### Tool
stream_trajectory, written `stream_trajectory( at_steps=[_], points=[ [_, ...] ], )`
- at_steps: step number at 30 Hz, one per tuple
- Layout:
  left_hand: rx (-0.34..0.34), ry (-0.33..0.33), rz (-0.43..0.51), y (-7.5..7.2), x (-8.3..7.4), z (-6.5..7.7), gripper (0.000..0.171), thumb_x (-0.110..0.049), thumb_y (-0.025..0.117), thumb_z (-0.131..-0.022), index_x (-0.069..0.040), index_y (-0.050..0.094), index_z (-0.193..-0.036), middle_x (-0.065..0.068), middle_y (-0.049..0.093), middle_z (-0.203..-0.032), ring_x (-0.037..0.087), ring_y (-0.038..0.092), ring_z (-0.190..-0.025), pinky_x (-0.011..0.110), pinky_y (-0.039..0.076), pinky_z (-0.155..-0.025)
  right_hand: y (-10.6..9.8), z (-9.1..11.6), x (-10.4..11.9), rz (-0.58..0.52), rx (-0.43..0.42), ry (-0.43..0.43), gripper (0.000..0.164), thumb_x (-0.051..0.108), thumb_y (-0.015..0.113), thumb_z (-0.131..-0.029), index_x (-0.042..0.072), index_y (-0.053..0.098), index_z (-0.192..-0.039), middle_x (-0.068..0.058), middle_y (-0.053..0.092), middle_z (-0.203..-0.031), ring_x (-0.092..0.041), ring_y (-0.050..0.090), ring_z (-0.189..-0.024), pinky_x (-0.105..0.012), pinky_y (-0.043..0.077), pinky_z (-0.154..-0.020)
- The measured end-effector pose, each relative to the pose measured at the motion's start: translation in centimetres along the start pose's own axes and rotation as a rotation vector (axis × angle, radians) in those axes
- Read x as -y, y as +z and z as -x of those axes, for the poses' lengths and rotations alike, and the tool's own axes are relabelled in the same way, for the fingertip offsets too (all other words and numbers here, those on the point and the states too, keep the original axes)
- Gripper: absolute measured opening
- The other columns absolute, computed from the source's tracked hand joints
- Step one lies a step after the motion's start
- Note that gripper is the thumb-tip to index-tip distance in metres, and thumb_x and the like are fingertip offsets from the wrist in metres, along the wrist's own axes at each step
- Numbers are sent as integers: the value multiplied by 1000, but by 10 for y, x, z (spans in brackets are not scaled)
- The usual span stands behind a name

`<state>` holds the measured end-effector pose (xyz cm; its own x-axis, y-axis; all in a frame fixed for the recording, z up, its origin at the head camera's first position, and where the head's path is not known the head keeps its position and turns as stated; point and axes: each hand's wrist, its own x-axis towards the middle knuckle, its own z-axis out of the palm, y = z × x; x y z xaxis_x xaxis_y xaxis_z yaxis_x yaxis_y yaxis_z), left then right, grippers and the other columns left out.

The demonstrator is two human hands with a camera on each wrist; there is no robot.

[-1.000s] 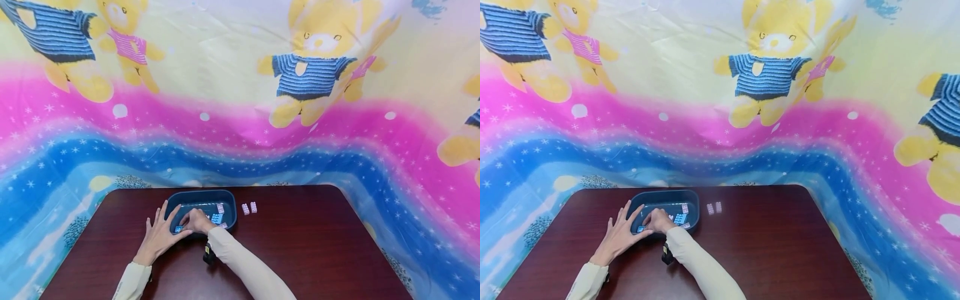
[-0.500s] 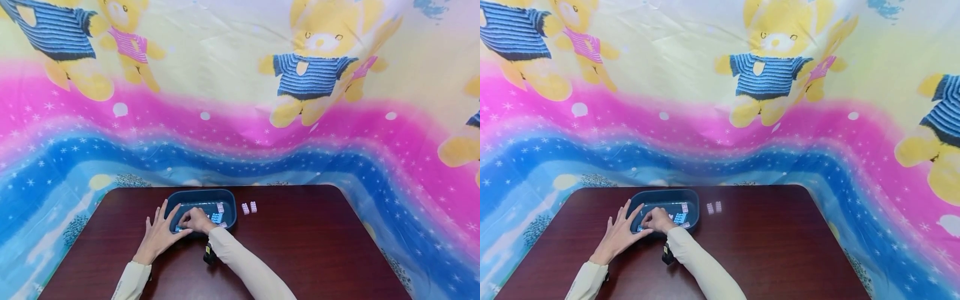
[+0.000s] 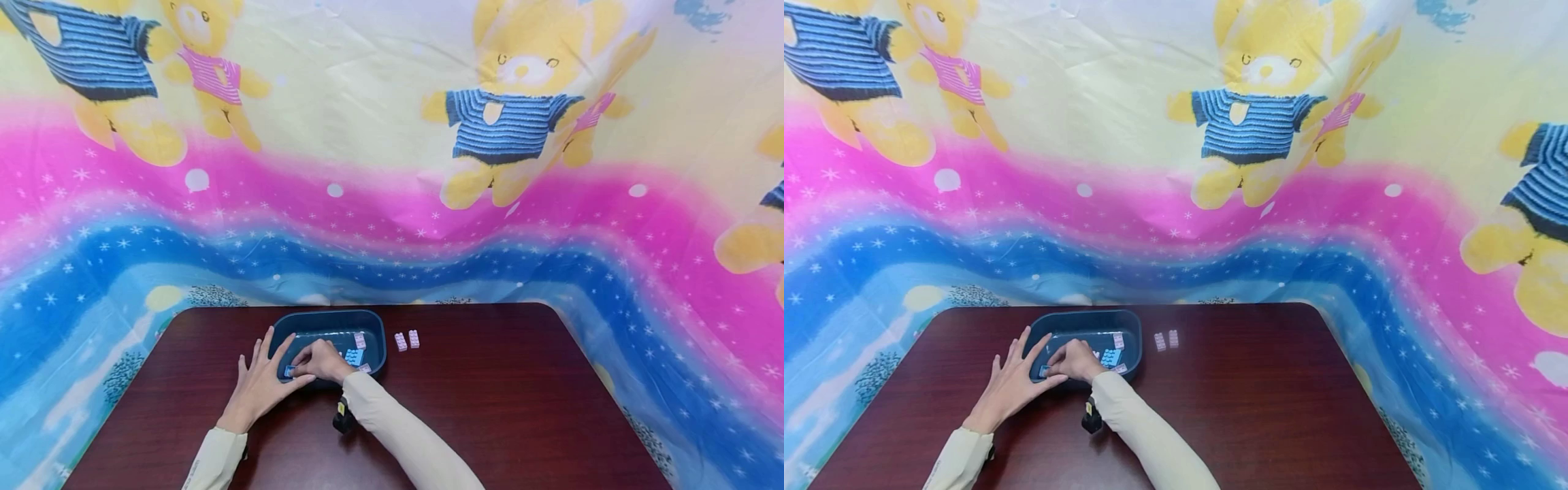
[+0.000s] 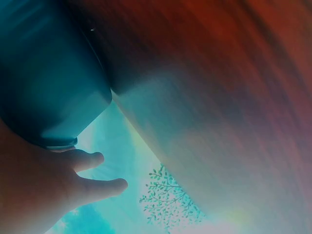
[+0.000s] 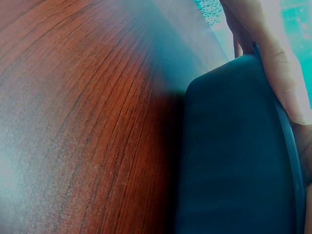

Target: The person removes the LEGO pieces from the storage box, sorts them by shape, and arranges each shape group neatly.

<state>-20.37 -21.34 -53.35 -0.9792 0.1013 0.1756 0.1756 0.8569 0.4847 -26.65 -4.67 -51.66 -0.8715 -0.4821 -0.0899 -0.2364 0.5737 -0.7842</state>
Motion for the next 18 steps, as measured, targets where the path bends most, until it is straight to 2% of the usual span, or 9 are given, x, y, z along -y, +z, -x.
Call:
stream_trajectory(
  at_steps=[5, 10, 18],
  points=[
    [-1, 4, -6, 1, 0, 0, 102, -72, 72, -88, -16, 36, -166, 25, 4, -175, 60, 13, -154, 87, 8, -111, -1, 1, -1, 36, 3, -33, 9, 21, 85, -93, 13, 88, -91, 8, 79, -83, -2, 69, -90, -18, 53, -80],
    [-3, 5, -2, 1, 0, 0, 103, -73, 71, -88, -16, 36, -167, 24, 4, -175, 60, 13, -154, 87, 7, -111, -3, 2, -1, 2, 18, -70, 15, 20, 78, -98, 10, 87, -92, 6, 80, -86, -1, 67, -85, -17, 51, -73],
    [-8, 11, -23, 0, 0, 0, 102, -72, 71, -89, -15, 37, -166, 26, 5, -174, 59, 15, -154, 87, 10, -111, -6, 2, 0, 5, 67, -85, 8, 18, 84, -93, 13, 87, -87, 10, 78, -81, 3, 65, -90, -16, 51, -84]
  ],
)
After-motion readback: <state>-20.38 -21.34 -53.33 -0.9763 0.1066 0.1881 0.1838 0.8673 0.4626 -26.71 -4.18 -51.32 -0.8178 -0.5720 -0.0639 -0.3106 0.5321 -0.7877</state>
